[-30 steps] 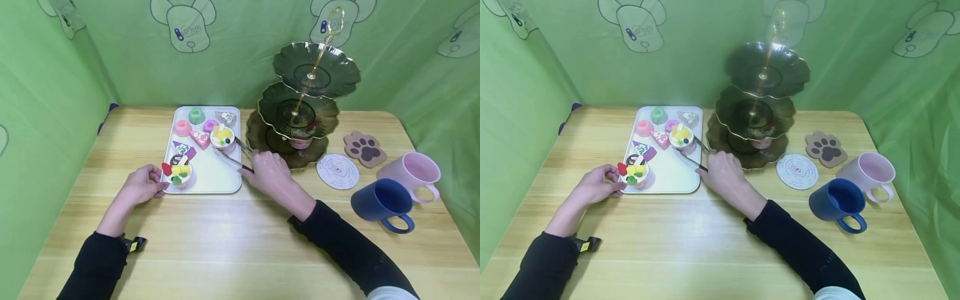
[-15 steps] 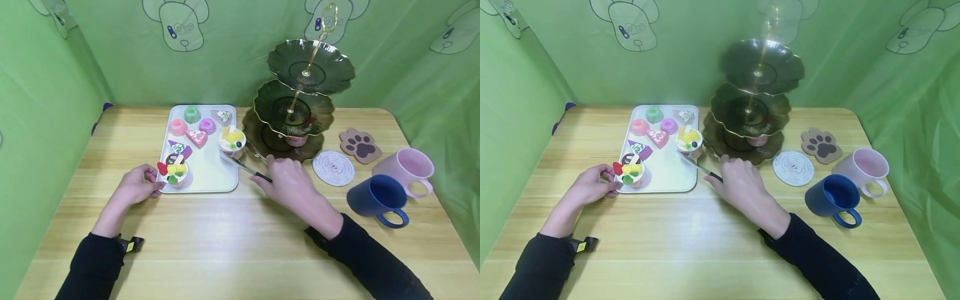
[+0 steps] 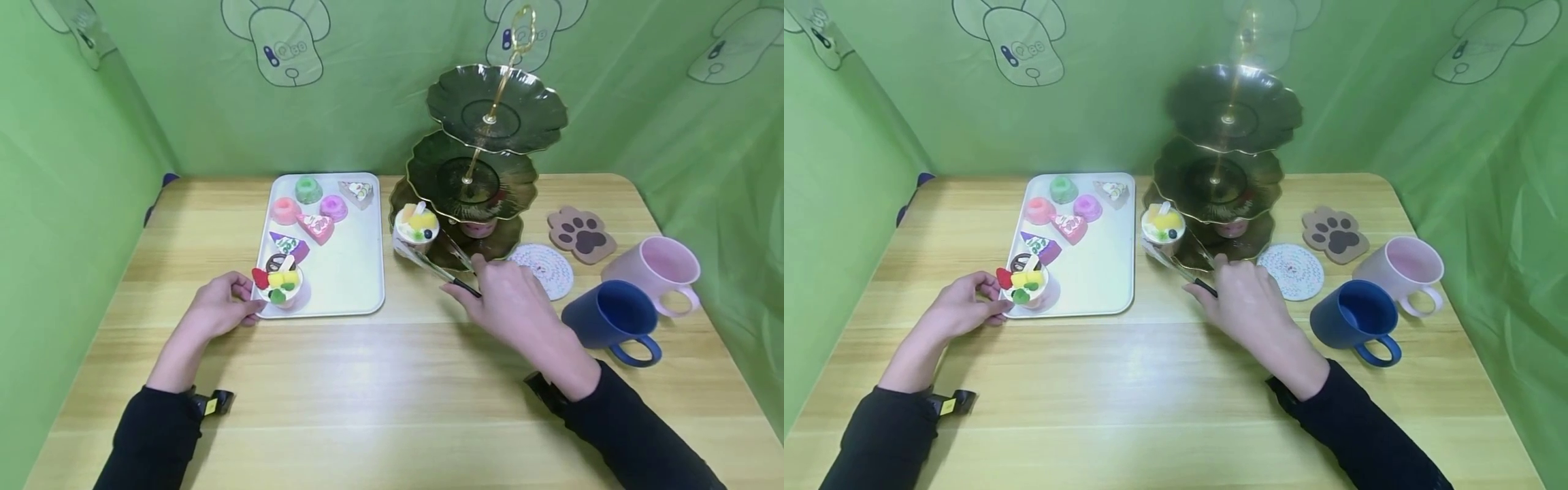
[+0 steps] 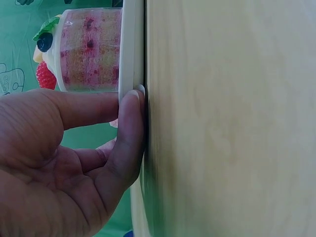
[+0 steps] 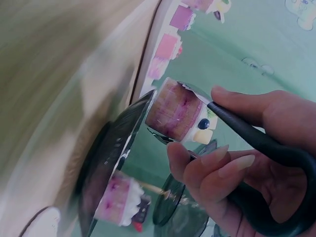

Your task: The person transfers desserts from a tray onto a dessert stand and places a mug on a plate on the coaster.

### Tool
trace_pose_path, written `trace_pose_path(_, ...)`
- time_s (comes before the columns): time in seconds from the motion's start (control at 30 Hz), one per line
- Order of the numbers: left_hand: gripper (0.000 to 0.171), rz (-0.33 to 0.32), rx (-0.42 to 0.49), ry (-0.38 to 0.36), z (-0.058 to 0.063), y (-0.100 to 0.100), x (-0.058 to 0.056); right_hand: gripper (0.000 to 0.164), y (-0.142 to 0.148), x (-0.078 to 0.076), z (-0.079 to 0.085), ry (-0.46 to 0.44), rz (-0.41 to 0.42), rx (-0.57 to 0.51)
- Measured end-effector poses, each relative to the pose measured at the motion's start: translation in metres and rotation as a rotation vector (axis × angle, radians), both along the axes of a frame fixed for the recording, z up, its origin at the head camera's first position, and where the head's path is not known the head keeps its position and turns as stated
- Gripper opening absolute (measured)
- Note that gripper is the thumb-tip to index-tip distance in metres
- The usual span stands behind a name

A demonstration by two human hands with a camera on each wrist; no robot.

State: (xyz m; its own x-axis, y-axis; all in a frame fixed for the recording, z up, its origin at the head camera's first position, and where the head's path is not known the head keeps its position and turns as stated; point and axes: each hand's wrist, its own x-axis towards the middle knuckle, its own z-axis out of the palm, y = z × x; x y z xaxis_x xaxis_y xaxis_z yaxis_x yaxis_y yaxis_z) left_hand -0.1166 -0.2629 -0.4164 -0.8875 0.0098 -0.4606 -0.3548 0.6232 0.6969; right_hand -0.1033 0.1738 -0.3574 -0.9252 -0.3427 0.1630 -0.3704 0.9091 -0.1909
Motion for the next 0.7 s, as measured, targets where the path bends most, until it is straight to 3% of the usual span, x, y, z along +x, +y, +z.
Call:
trace_pose_path(0.33,0.037,0.012,-0.008,-0.001,0.001,0.001,0.001,0.052,0.012,-0.010,-0.008,0.038,-0.012,-0.013)
trace_pose_path(0.7,0.038,0.011,-0.001,-0.009,0.001,0.001,0.000,0.056,0.013,-0.031,-0.019,-0.036,-0.098,-0.013)
